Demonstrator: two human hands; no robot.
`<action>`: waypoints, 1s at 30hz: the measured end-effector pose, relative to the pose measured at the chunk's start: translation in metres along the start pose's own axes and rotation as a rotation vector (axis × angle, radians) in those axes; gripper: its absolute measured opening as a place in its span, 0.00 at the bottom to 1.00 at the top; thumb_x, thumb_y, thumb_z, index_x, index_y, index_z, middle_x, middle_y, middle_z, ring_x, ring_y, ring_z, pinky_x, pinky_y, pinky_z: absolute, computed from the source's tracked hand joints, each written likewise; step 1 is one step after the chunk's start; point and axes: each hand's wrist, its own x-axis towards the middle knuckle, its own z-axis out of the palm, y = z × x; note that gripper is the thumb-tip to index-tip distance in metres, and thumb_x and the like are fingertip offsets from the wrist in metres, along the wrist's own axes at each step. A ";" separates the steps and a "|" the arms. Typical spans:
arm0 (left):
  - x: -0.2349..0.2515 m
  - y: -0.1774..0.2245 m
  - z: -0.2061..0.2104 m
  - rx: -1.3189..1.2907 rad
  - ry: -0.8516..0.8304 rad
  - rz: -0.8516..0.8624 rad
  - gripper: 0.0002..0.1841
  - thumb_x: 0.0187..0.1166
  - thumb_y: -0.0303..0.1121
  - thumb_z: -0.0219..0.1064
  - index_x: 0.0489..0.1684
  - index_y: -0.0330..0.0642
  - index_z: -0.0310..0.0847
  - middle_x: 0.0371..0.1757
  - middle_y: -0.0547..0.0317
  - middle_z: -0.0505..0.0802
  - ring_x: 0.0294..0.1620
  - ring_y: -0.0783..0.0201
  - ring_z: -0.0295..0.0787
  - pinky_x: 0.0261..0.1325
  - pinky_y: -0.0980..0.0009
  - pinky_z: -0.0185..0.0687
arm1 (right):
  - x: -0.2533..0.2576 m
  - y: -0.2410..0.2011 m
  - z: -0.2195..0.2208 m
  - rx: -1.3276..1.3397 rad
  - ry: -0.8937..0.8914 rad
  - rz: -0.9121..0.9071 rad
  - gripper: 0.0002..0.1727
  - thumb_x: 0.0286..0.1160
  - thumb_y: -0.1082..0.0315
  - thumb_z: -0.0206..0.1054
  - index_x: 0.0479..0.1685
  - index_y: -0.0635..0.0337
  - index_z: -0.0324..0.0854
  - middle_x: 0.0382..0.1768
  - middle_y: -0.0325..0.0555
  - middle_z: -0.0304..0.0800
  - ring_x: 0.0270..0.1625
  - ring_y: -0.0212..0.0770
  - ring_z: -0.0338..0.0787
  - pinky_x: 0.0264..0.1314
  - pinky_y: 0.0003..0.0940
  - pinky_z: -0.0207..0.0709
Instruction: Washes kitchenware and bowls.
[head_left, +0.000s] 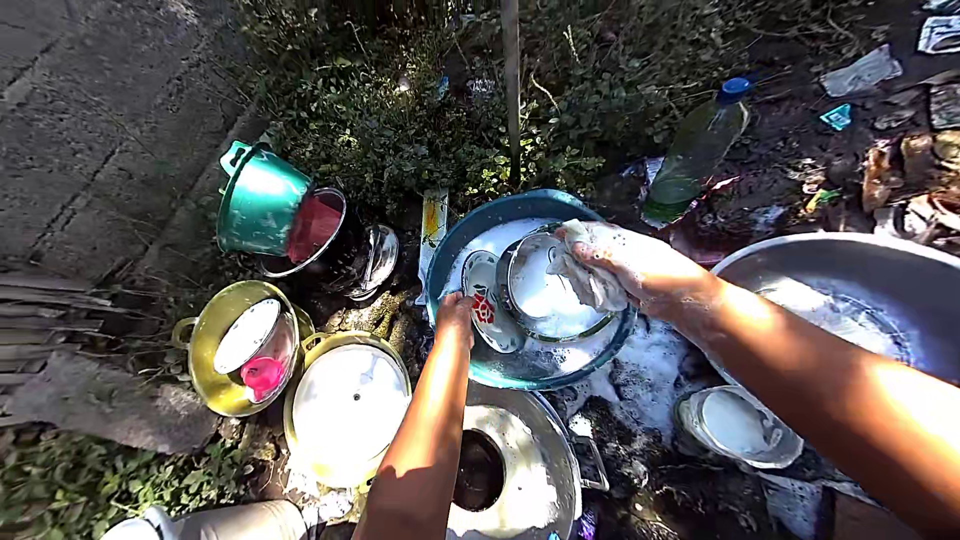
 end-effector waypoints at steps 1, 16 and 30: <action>-0.004 0.011 -0.007 -0.049 -0.024 -0.035 0.17 0.82 0.24 0.65 0.66 0.29 0.75 0.58 0.41 0.86 0.55 0.55 0.84 0.59 0.58 0.82 | 0.000 -0.001 0.002 -0.002 -0.024 0.013 0.20 0.90 0.61 0.54 0.75 0.51 0.77 0.36 0.39 0.86 0.28 0.30 0.83 0.31 0.26 0.80; -0.097 0.120 -0.041 -0.172 0.136 0.764 0.24 0.87 0.23 0.50 0.82 0.41 0.58 0.67 0.54 0.82 0.64 0.65 0.86 0.65 0.64 0.86 | 0.023 -0.041 0.057 0.118 0.197 -0.176 0.25 0.95 0.53 0.43 0.84 0.42 0.71 0.65 0.40 0.87 0.56 0.33 0.87 0.58 0.38 0.83; -0.138 0.044 0.064 -0.494 -0.320 0.175 0.25 0.96 0.37 0.35 0.91 0.44 0.53 0.80 0.50 0.77 0.77 0.61 0.77 0.78 0.59 0.74 | 0.015 0.035 0.023 -0.975 0.274 -0.430 0.31 0.87 0.56 0.54 0.87 0.62 0.67 0.87 0.65 0.62 0.90 0.64 0.60 0.88 0.69 0.53</action>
